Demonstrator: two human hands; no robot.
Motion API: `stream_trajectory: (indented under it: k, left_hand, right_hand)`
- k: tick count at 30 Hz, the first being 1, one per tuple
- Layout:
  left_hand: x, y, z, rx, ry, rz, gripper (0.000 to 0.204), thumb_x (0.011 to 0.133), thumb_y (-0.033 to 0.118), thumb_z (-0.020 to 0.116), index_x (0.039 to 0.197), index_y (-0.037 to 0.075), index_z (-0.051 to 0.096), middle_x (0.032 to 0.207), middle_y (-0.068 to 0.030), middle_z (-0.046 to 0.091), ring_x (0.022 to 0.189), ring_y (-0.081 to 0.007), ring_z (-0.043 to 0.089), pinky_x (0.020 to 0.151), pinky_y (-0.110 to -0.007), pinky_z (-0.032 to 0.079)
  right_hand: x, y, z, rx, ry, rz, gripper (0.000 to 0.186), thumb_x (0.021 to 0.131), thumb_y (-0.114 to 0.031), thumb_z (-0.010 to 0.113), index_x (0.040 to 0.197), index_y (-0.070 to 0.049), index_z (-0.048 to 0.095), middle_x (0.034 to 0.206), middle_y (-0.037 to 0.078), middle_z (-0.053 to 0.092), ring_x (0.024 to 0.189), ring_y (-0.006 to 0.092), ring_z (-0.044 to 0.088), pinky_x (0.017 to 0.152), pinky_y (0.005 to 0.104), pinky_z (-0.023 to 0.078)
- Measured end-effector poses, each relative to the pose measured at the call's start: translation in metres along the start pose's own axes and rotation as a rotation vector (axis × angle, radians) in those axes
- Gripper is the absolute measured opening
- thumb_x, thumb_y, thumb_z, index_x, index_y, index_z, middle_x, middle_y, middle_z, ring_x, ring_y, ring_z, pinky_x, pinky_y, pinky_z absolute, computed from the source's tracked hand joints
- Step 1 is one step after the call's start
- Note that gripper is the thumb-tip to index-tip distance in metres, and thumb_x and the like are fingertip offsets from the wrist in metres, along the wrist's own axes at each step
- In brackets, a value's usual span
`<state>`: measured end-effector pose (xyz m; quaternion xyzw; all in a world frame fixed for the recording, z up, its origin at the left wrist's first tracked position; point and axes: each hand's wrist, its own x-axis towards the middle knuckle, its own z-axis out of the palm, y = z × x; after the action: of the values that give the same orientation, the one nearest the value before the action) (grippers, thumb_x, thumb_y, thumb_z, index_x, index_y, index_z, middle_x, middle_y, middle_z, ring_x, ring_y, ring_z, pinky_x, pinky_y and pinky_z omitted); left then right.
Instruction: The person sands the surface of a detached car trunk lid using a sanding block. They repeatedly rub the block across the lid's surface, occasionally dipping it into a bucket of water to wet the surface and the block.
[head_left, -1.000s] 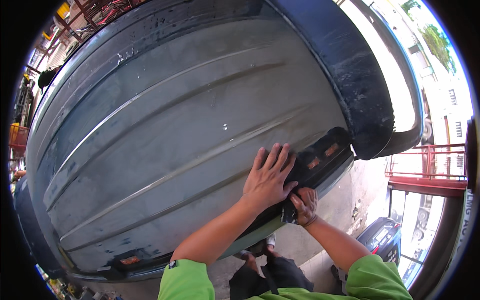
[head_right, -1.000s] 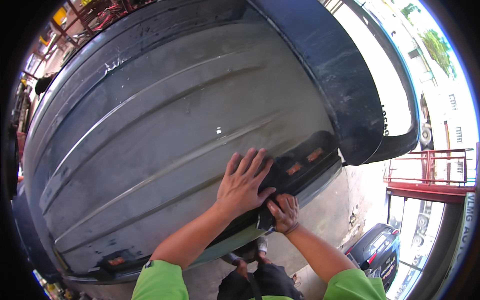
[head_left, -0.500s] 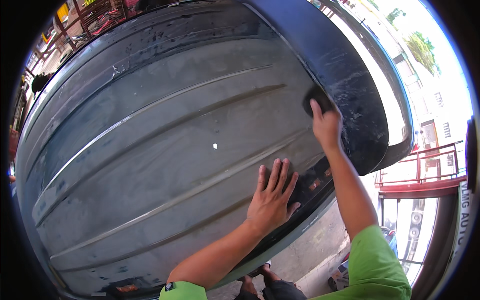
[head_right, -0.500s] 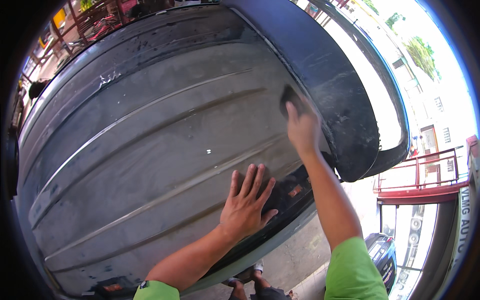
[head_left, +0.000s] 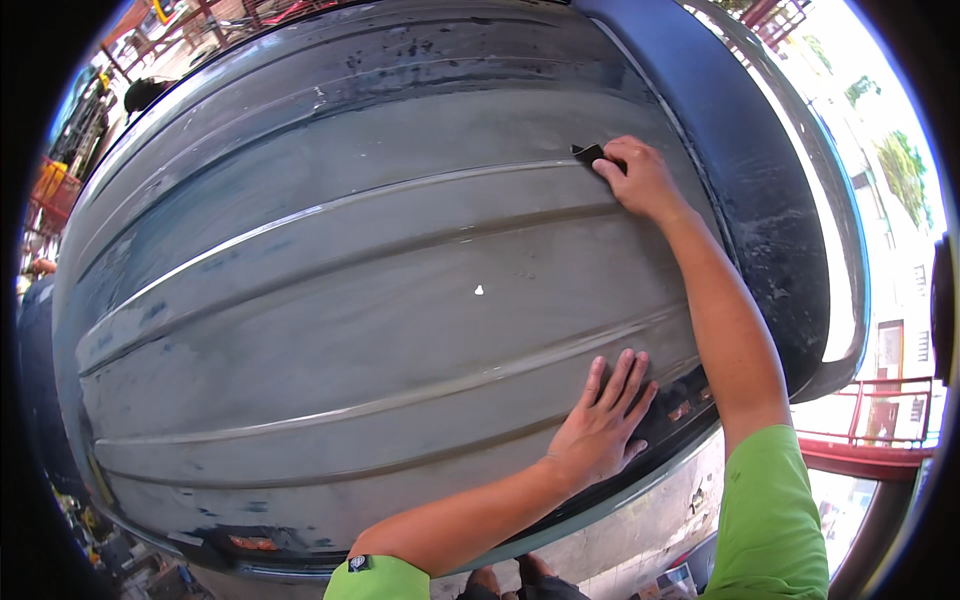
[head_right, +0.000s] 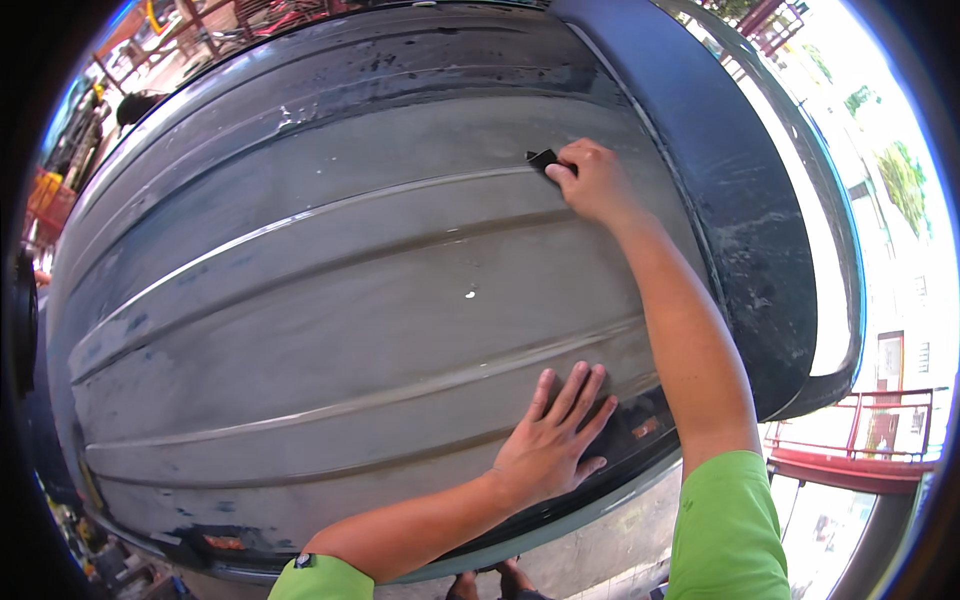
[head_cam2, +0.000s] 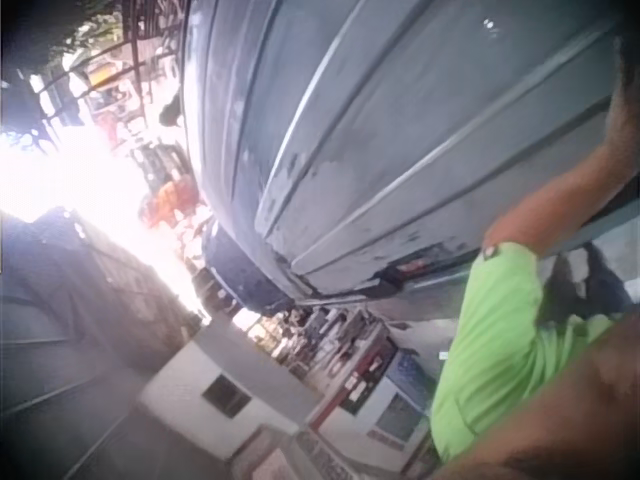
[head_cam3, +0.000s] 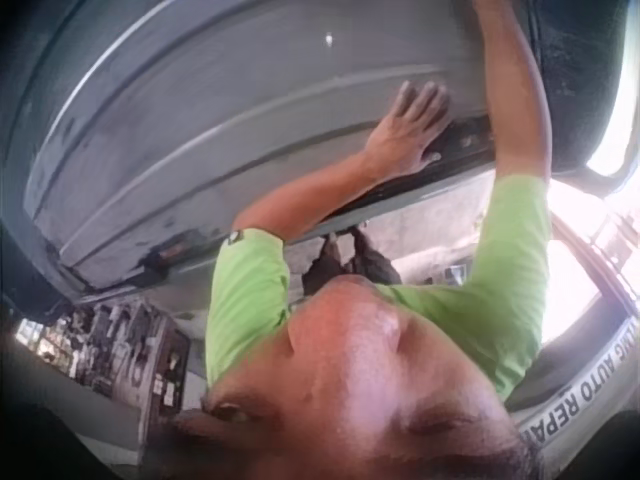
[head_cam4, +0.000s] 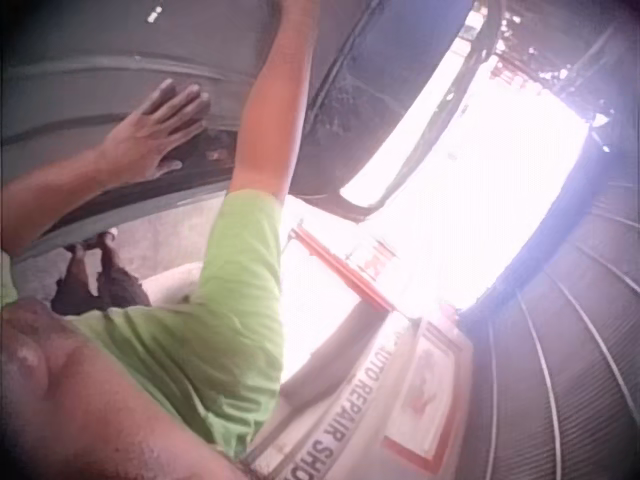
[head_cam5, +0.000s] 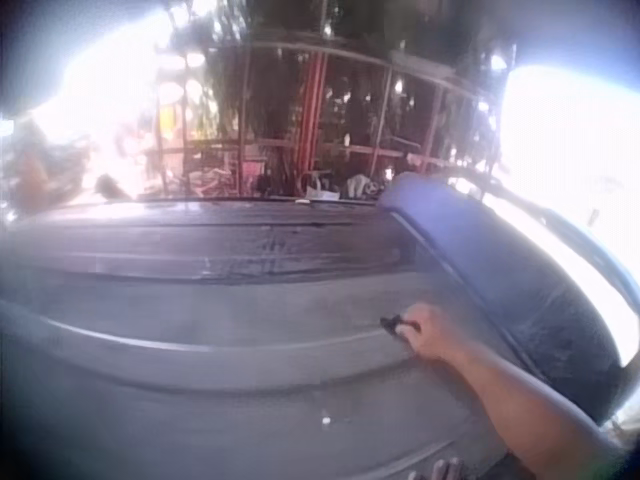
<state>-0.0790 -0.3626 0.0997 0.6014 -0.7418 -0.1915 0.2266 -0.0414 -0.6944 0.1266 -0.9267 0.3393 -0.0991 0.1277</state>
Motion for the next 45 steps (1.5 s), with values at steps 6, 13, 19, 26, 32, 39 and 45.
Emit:
stream_trajectory:
  k: [6,13,19,26,32,39,45]
  left_hand:
    - [-0.001,-0.002,0.001,0.029,-0.021,0.019,0.081,0.097,0.057,0.059,0.161,0.01,0.042,0.174,-0.021,0.02,0.163,-0.0367,0.014,0.13,-0.059,0.01]
    - [-0.002,-0.001,0.002,0.033,-0.027,0.013,0.082,0.097,0.058,0.06,0.161,0.01,0.042,0.174,-0.0209,0.02,0.163,-0.0365,0.013,0.13,-0.059,0.009]
    - [-0.001,-0.001,0.001,0.009,-0.028,0.01,0.081,0.096,0.056,0.062,0.16,0.01,0.042,0.173,-0.0203,0.022,0.163,-0.0368,0.014,0.13,-0.06,0.009]
    - [0.0,-0.002,0.003,0.029,-0.015,0.012,0.078,0.097,0.056,0.061,0.16,0.012,0.043,0.173,-0.0209,0.023,0.162,-0.0373,0.015,0.13,-0.06,0.01]
    - [0.001,-0.001,0.004,0.026,-0.008,0.008,0.077,0.097,0.055,0.061,0.159,0.012,0.044,0.172,-0.0203,0.024,0.162,-0.0371,0.016,0.129,-0.061,0.011]
    - [0.004,0.002,0.001,0.027,-0.05,-0.003,0.077,0.096,0.056,0.062,0.158,0.014,0.046,0.172,-0.0193,0.026,0.162,-0.0374,0.018,0.128,-0.065,0.01]
    - [0.002,0.004,0.005,0.023,0.0,-0.013,0.077,0.095,0.054,0.063,0.159,0.015,0.045,0.171,-0.0202,0.026,0.162,-0.0372,0.016,0.128,-0.064,0.011]
  right_hand:
    - [0.001,0.016,0.009,-0.007,0.112,-0.368,0.021,0.091,-0.022,0.076,0.102,-0.007,0.067,0.12,0.013,0.068,0.122,0.0355,0.062,0.103,0.0467,0.047]
    - [0.012,0.01,-0.007,0.1,0.034,-0.221,0.033,0.085,-0.011,0.078,0.117,-0.012,0.069,0.109,0.009,0.066,0.111,0.0317,0.065,0.099,0.0394,0.049]
    - [0.032,0.015,-0.007,0.029,0.0,-0.441,0.035,0.087,0.001,0.07,0.121,-0.008,0.074,0.105,0.009,0.069,0.101,0.0296,0.069,0.093,0.0381,0.053]
    - [0.015,0.042,0.019,-0.132,0.331,-0.472,0.024,0.085,0.004,0.066,0.101,-0.011,0.074,0.108,0.004,0.072,0.104,0.0317,0.067,0.097,0.0439,0.054]
    - [0.016,0.033,0.025,-0.089,0.418,-0.31,0.017,0.089,-0.004,0.058,0.089,-0.01,0.074,0.093,0.008,0.073,0.097,0.0333,0.069,0.094,0.0466,0.055]
    - [0.007,-0.068,0.054,0.141,0.295,-0.204,0.03,0.094,-0.023,0.049,0.081,-0.006,0.071,0.092,0.017,0.07,0.1,0.0355,0.068,0.088,0.0456,0.054]
    - [0.018,0.031,0.04,0.008,0.435,-0.096,0.025,0.092,-0.017,0.053,0.083,-0.008,0.075,0.088,0.018,0.071,0.095,0.0348,0.07,0.081,0.0443,0.055]
